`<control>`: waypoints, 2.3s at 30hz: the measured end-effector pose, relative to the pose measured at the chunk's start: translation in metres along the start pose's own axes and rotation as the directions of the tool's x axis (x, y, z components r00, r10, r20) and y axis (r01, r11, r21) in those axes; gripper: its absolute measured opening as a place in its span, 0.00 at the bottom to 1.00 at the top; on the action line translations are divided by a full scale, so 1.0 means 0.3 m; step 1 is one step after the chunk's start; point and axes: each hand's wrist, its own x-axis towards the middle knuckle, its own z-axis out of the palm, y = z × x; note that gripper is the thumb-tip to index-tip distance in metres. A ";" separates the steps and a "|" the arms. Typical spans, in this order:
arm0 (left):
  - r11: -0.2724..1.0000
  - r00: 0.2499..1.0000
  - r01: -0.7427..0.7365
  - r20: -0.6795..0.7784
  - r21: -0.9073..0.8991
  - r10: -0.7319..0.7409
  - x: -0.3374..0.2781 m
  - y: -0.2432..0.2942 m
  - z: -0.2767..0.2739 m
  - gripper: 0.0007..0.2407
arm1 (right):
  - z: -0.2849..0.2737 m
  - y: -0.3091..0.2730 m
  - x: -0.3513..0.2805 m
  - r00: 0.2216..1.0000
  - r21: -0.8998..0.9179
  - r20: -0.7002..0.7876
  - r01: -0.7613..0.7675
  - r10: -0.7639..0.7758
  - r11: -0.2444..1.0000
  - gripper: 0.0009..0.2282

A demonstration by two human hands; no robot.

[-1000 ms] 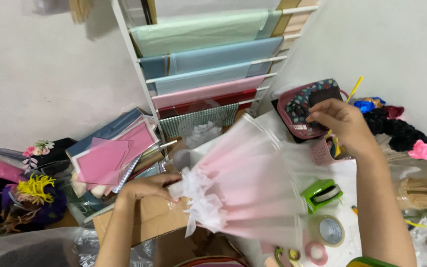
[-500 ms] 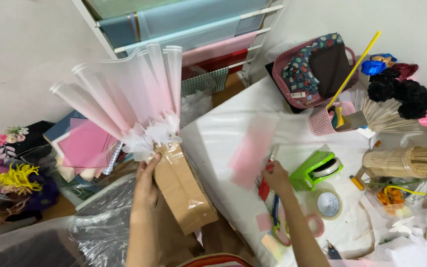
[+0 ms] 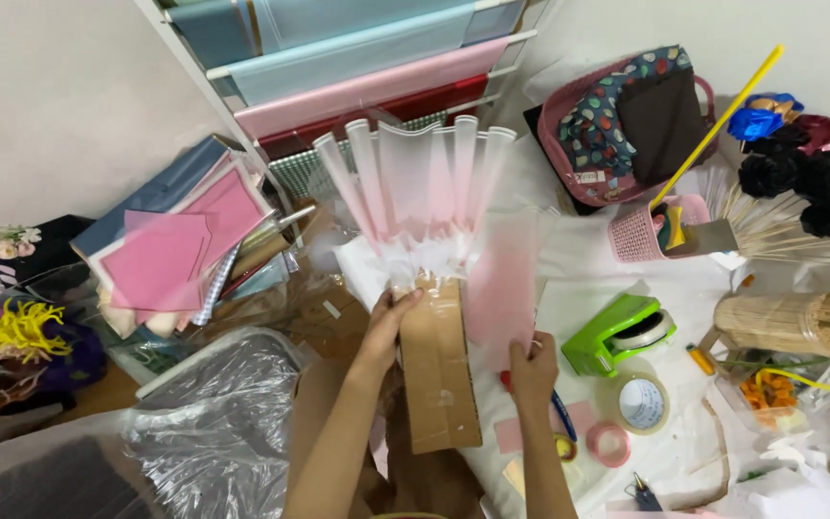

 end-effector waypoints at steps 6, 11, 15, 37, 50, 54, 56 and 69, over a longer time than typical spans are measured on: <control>0.945 0.998 -0.052 0.043 0.323 0.041 -0.061 -0.024 0.175 0.47 | -0.208 -0.253 -0.201 0.948 0.132 -0.200 0.276 -0.247 0.952 0.20; 0.787 0.960 -0.156 -0.095 0.597 0.262 -0.077 -0.023 0.118 0.40 | -0.173 -0.328 -0.291 0.875 -0.007 -0.337 0.368 -0.349 0.930 0.20; 0.892 0.987 -0.145 0.121 0.429 0.102 -0.279 0.131 0.068 0.30 | -0.079 -0.249 -0.323 0.684 -0.183 -0.226 0.670 -0.694 0.719 0.18; 0.954 0.914 -0.232 -0.292 0.191 0.281 0.051 -0.227 -0.137 0.20 | 0.226 -0.330 -0.213 0.881 -0.409 0.183 0.472 -0.437 0.781 0.46; 0.864 0.833 -0.217 -0.375 0.455 0.407 0.063 -0.185 -0.054 0.17 | 0.238 -0.378 -0.330 0.863 -0.549 0.288 0.504 -0.415 0.667 0.39; 0.875 0.843 -0.213 -0.371 0.435 0.390 0.025 -0.137 -0.028 0.17 | 0.269 -0.331 -0.324 0.842 -0.583 0.262 0.527 -0.471 0.618 0.39; 0.876 0.845 -0.221 -0.365 0.428 0.391 0.003 -0.108 -0.005 0.17 | 0.274 -0.329 -0.320 0.839 -0.577 0.266 0.533 -0.474 0.619 0.38; 0.790 0.834 -0.159 -0.348 0.592 0.428 0.036 -0.138 0.001 0.10 | 0.269 -0.361 -0.331 0.869 -0.590 0.292 0.492 -0.398 0.640 0.32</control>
